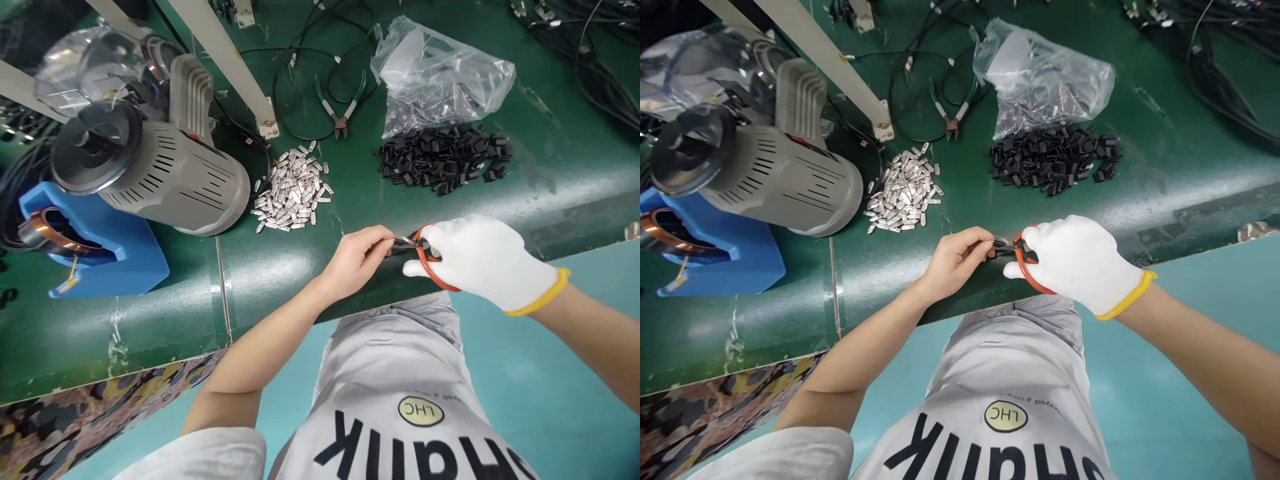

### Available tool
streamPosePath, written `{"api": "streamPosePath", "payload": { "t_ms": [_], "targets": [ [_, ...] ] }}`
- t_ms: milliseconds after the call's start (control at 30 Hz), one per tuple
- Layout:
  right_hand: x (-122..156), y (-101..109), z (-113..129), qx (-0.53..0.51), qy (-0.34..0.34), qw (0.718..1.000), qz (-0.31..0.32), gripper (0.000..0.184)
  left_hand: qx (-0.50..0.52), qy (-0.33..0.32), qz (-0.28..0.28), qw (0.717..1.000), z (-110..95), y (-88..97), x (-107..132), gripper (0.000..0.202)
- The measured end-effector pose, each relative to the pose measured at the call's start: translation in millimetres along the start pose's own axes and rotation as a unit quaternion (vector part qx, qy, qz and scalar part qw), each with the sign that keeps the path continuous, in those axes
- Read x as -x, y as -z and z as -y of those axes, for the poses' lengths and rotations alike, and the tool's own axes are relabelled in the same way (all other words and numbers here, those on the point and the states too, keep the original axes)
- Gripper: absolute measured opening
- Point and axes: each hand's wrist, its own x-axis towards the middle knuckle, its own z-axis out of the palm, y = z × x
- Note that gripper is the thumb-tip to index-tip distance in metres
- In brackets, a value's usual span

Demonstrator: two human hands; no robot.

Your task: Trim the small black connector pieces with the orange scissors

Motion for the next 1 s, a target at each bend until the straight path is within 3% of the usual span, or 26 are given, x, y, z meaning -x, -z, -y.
{"api": "streamPosePath", "payload": {
  "t_ms": [433, 733, 1000],
  "targets": [
    [6, -24, 6, 0.010, -0.020, 1.000, -0.004, 0.056, 0.037, 0.045, -0.039, 0.998, 9, -8.4, 2, 0.026],
    [3, -25, 4, -0.046, -0.031, 0.998, 0.013, 0.057, 0.070, 0.058, -0.048, 0.995, 12, -10.5, 3, 0.026],
    [-1, -11, 6, -0.015, -0.029, 0.999, 0.017, 0.063, 0.049, 0.005, -0.056, 0.997, 16, -13.4, 2, 0.024]
  ]
}}
